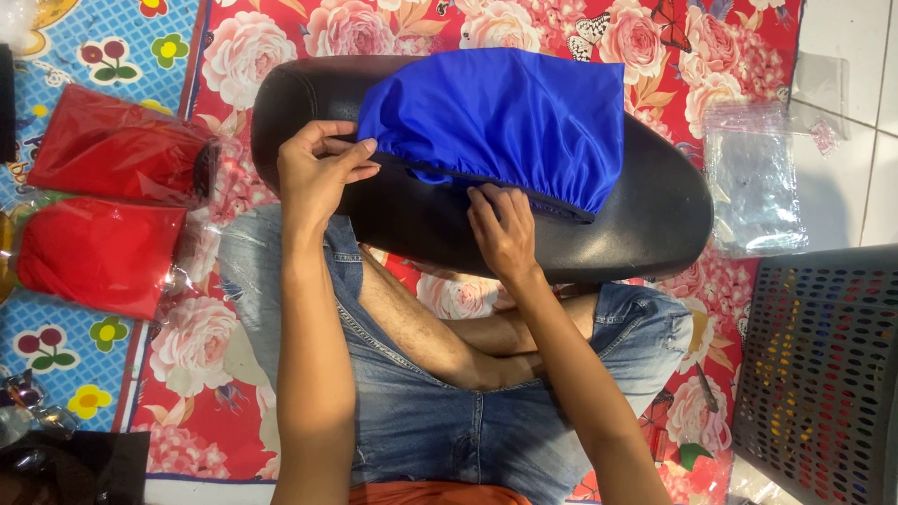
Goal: The person fits a blue fabric cover over a black motorcycle seat and applies an adhesive strip to secure it.
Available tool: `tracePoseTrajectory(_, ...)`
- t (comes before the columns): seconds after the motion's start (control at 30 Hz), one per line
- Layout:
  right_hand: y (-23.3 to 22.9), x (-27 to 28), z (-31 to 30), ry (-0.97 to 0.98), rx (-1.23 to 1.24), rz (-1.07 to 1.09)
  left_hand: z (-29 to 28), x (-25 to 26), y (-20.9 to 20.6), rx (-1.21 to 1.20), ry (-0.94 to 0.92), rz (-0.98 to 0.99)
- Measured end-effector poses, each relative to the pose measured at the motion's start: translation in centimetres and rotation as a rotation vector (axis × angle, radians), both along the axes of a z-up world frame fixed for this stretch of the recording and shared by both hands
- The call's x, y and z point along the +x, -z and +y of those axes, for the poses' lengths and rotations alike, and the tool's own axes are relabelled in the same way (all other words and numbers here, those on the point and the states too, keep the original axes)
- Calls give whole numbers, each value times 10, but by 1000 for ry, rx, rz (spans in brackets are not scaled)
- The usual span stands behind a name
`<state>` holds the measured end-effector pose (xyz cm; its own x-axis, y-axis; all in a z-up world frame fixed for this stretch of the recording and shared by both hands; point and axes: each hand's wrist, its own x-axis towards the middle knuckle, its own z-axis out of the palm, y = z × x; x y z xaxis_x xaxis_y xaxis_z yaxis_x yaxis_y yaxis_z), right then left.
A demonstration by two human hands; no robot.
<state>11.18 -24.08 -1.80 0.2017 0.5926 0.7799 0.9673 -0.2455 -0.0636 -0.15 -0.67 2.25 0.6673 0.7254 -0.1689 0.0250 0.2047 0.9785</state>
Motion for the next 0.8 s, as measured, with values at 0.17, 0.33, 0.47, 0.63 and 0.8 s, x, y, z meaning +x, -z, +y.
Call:
tracePoseTrajectory(0.17, 3, -1, 0, -6, -21, 32, 2, 0, 4, 5, 15, -9)
tracePoseTrajectory(0.33, 3, -9, -3, -23, -20, 111, 2, 0, 4, 29, -5, -34)
tracePoseTrajectory(0.47, 7, -14, -12, -1, -19, 137, 2, 0, 11, 18, 25, -41)
tracePoseTrajectory(0.63, 17, -12, -16, 64, 6, 112, -1, -1, 3, 113, 24, -14)
tracePoseTrajectory(0.8, 22, -12, -14, 57, 72, 173, 0, -1, 9, 108, 19, -9)
